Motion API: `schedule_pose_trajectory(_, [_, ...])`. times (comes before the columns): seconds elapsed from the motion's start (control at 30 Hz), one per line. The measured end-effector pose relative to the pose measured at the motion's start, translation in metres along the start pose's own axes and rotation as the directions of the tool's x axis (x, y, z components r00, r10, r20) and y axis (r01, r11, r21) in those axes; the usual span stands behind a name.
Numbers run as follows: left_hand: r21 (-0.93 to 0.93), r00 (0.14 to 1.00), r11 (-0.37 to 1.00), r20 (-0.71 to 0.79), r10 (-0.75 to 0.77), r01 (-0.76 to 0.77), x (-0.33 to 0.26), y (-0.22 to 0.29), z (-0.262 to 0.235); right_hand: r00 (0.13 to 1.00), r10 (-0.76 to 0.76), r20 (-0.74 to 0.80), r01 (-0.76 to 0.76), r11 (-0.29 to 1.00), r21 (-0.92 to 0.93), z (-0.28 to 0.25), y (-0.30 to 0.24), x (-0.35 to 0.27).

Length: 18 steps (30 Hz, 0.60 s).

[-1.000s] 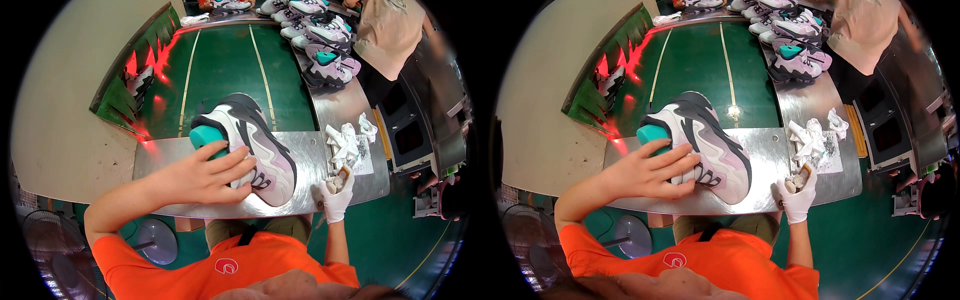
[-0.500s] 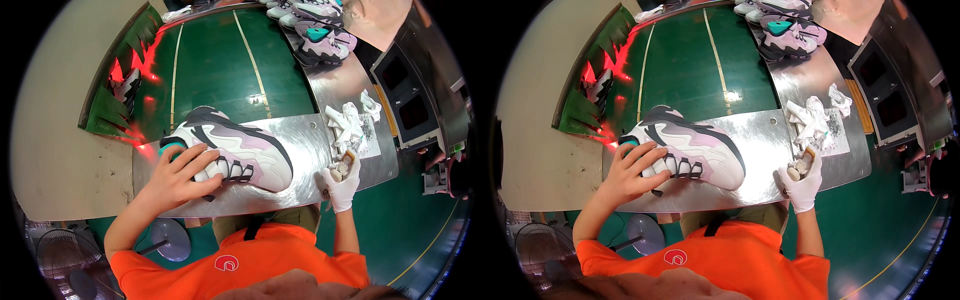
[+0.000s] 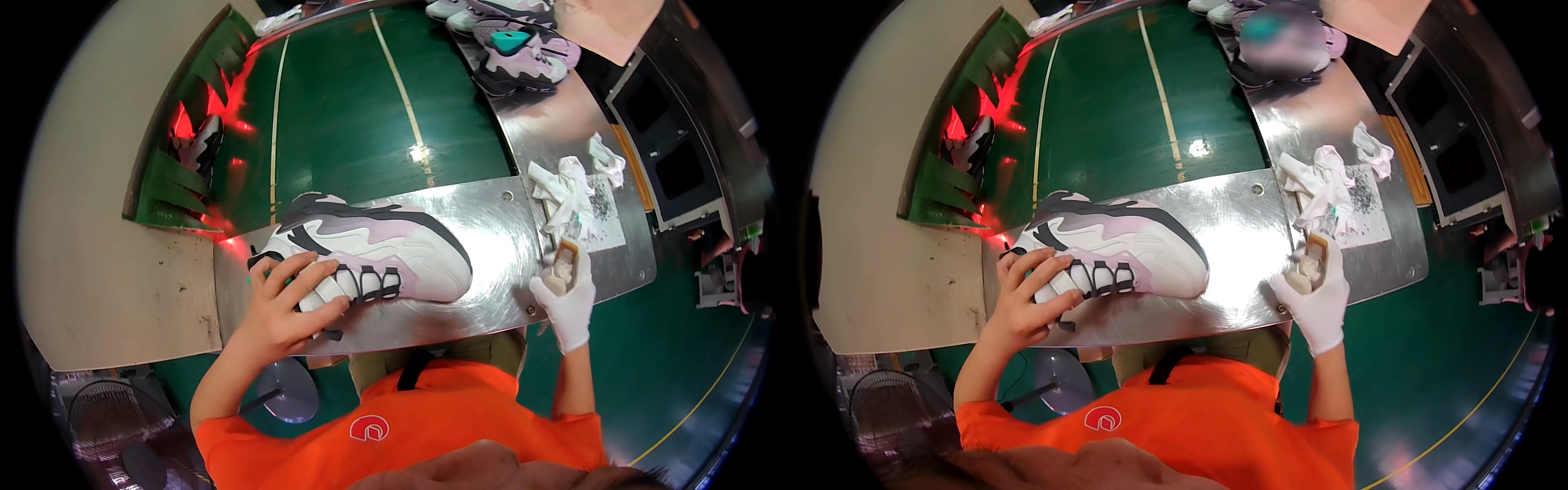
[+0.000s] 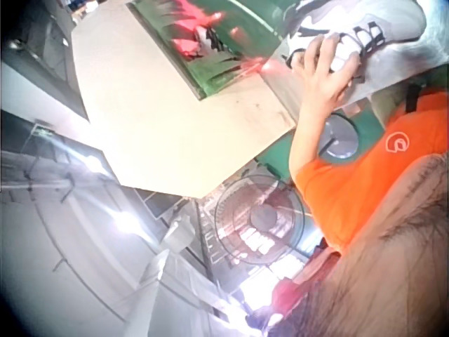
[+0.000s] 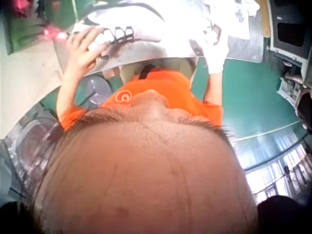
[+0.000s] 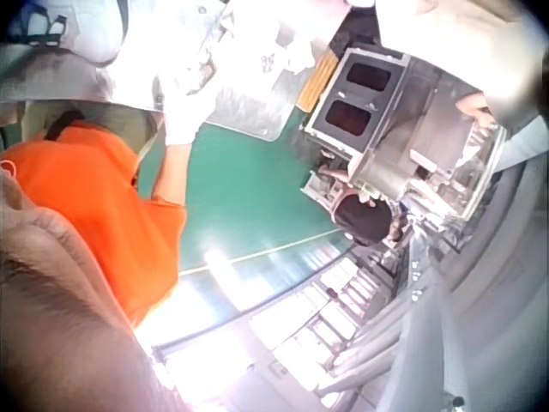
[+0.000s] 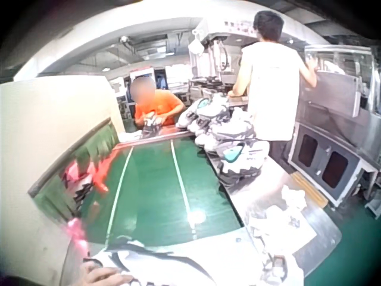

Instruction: The person uses a syringe to apply a liquid substance to the seams and surfaces of a white and teal sneaker on a metal table. They then wipe the shoe with a white cloth. The person repeats this process on multiple sneakers, handling them one at a time.

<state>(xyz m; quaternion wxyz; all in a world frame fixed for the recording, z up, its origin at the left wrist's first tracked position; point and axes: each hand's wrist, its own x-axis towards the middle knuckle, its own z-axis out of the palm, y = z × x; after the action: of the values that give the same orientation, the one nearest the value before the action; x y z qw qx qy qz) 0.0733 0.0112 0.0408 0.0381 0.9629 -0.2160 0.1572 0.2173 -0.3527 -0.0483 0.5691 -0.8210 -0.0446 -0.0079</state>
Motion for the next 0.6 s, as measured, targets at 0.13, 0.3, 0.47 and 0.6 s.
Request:
schedule_pose_trajectory(0.13, [0.037,0.998,0.999,-0.061,-0.019,0.022,-0.008,0.009,0.008,0.922,0.182,0.34,-0.226,0.969,0.095,-0.028,-0.048,-0.01])
schedule_pose_trajectory(0.3, [0.003,0.994,0.998,-0.085,-0.063,0.064,-0.015,0.006,0.012,0.759,-0.043,0.65,-0.42,0.73,0.539,-0.028,-0.053,0.003])
schedule_pose_trajectory(0.47, [0.001,0.988,0.997,-0.133,-0.074,0.074,-0.014,0.007,0.016,0.683,-0.395,0.615,-0.445,0.442,0.779,0.01,-0.027,0.035])
schedule_pose_trajectory(0.6, [-0.027,0.988,0.996,-0.127,-0.084,0.081,-0.014,0.004,0.016,0.618,-0.41,0.671,-0.483,0.475,0.735,0.047,-0.044,0.051])
